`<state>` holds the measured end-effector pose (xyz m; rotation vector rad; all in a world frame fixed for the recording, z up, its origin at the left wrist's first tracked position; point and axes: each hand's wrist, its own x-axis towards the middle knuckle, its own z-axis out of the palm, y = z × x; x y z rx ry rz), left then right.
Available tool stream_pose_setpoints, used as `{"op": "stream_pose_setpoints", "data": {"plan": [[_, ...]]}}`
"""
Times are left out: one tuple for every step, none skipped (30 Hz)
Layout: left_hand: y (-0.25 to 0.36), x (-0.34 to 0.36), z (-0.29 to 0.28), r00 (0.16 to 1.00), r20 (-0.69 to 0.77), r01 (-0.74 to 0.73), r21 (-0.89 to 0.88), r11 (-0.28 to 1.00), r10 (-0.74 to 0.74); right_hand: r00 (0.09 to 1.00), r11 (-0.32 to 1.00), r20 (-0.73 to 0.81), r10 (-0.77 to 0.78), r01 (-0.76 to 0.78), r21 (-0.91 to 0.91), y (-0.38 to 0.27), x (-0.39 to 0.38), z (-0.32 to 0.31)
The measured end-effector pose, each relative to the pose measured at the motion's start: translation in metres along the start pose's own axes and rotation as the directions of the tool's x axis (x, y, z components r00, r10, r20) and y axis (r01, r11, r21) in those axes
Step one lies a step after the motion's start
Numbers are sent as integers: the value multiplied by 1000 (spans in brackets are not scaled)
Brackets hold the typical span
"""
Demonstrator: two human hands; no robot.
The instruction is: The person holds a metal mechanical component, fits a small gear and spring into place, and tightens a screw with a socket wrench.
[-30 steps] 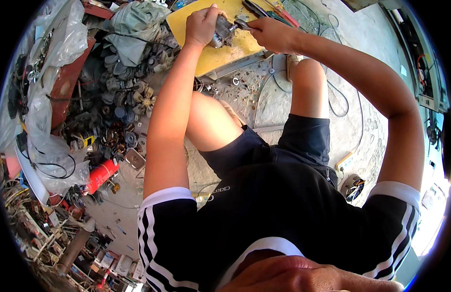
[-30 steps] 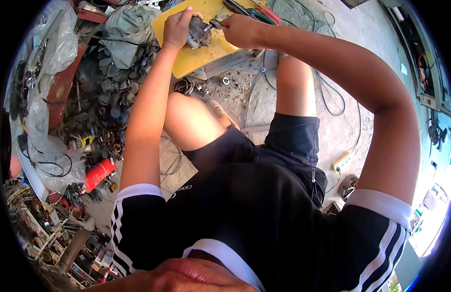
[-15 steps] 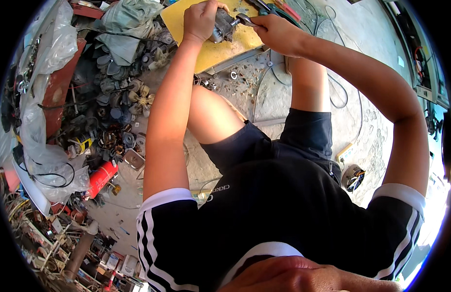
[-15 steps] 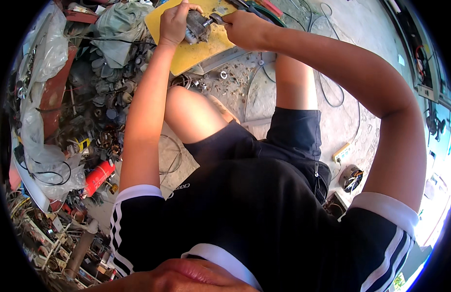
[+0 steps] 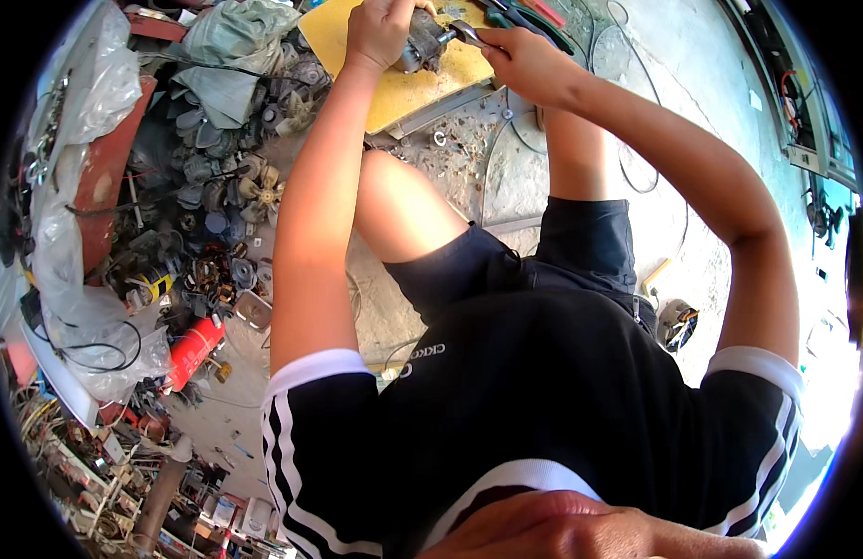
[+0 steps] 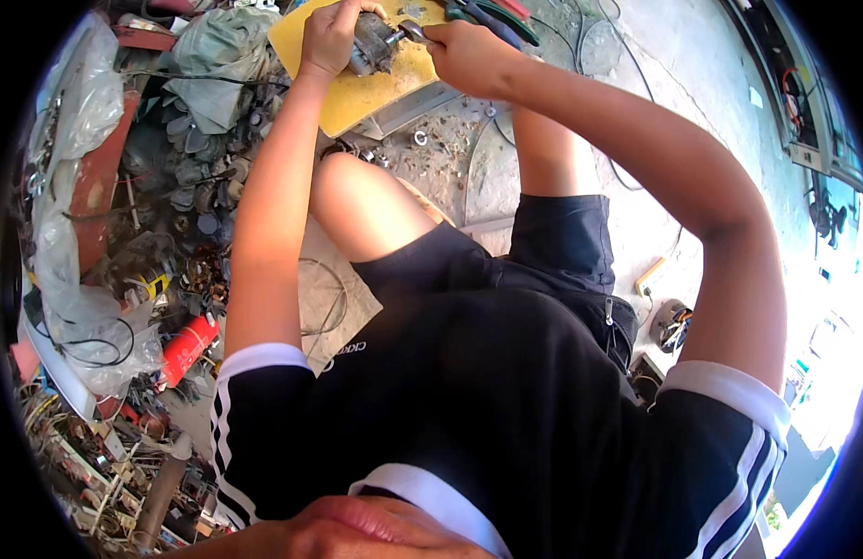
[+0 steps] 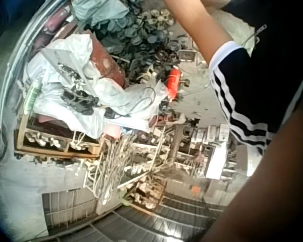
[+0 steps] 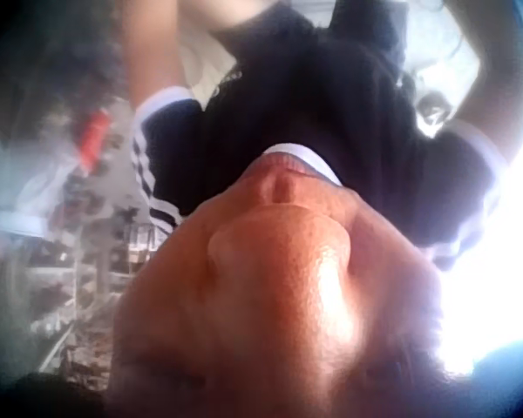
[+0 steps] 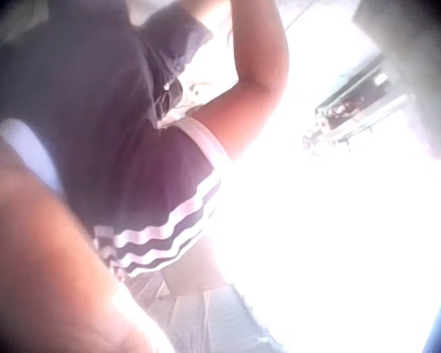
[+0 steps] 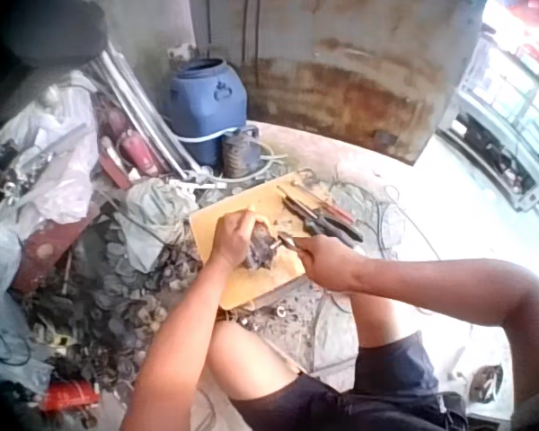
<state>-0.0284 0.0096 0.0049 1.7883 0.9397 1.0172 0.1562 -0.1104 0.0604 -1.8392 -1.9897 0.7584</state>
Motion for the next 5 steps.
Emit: {"op": "stream_pose_setpoints", "data": {"plan": [[-1,-6,-3,998,-20,51,-3,999,-51,999,998,29,43,-45,38,-5,3,0],[-4,-1,-2,997,-34,76,-19,997,-76,996,998,58,61,-61,6,-7,11,-5],[-12,4,-3,995,-13,93,-104,990,-94,993,997,89,79,-77,-27,-9,18,-10],[-7,2,-3,992,6,128,-82,988,-128,984,993,138,115,-110,-43,-9,17,-7],[-2,4,-4,987,23,163,-59,985,-162,987,994,129,100,-93,-62,-9,16,-10]]}}
